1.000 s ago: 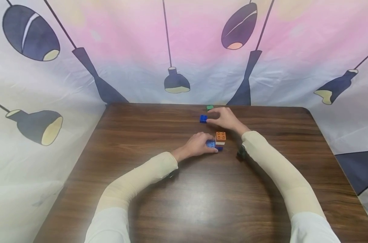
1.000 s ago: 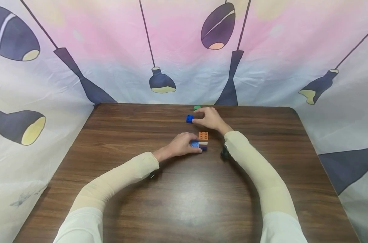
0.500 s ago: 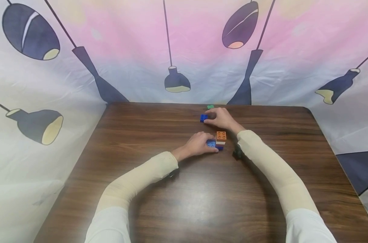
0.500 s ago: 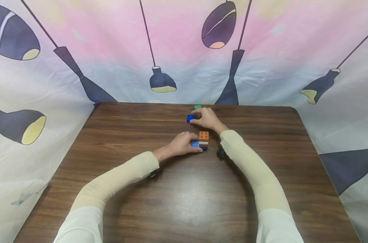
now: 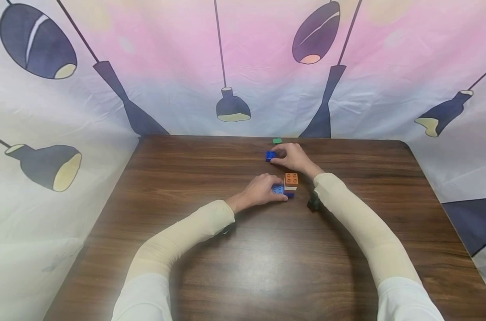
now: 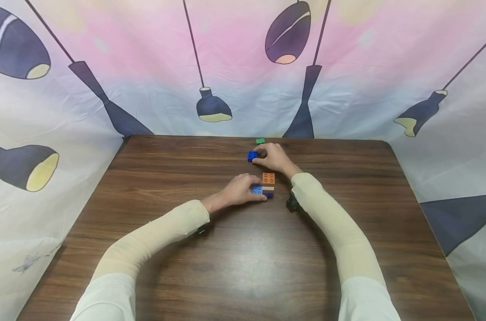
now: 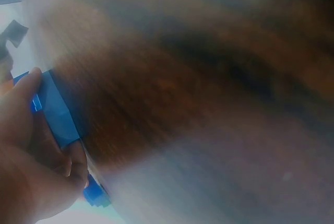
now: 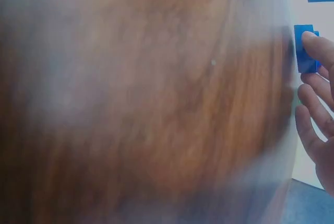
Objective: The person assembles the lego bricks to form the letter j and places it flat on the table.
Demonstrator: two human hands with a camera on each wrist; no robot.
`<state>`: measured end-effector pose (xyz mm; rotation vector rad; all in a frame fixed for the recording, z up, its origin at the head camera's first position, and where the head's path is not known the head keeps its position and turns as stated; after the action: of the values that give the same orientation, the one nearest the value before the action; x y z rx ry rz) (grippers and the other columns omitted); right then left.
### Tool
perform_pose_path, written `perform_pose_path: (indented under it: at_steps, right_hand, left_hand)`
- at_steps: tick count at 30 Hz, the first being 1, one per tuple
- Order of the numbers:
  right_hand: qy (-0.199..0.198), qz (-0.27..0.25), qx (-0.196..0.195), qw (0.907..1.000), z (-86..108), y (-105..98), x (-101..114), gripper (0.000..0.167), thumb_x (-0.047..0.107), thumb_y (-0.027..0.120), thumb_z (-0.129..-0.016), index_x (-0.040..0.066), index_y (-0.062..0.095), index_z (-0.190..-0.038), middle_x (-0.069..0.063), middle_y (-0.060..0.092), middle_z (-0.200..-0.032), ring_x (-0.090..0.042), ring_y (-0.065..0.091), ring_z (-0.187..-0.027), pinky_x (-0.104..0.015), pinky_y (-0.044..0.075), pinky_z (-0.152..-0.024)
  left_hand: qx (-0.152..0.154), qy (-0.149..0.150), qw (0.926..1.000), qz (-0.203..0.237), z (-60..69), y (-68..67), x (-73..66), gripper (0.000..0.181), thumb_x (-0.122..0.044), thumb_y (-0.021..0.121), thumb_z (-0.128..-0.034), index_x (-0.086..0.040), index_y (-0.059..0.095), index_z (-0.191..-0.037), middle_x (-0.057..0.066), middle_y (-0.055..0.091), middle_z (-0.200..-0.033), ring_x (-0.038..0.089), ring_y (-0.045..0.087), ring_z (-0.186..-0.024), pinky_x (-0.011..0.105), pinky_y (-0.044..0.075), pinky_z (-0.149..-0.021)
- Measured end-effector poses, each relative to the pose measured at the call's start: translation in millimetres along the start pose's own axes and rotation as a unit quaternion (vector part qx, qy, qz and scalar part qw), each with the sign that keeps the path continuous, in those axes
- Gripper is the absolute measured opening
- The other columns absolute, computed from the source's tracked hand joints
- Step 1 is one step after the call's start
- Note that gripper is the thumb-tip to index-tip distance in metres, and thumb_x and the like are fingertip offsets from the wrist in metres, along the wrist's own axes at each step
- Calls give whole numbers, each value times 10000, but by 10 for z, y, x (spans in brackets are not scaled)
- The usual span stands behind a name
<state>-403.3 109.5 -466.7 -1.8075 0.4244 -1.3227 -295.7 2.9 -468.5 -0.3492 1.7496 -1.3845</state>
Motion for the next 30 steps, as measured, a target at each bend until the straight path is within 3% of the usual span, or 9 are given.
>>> perform_pose_path:
  at_steps: [10,30]
  right_hand:
    - [-98,-325,-207,9992,144,-202,-8,413,247,772,-931,84,671,-1296,-136,715,-1198,-280,683,-1087,-476,549,-927]
    - [-387,-414,-607,9965,531,-521,176,421,265,797,-904,124,693,-1287,-114,737,-1137,-260,719,-968,-469,566,-869]
  left_hand:
    - [99,-136,9999,-6,-1,7,13,566,-468,778,-894,-78,694,-1295,36,724,-1236,145,643,-1040,317,510,-929]
    - [40,-121,9999,39,2,6,6,554,-462,785,-890,-71,706,-1275,31,736,-1198,137,641,-1003,319,513,-910]
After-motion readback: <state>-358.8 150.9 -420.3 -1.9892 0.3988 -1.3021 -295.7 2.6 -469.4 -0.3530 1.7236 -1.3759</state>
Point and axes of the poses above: each hand's wrist, its own z-axis away from the middle knuckle, its own y-axis out of the palm, x = y × z, the point moved 7 cm from there along -z, towards the middle knuckle
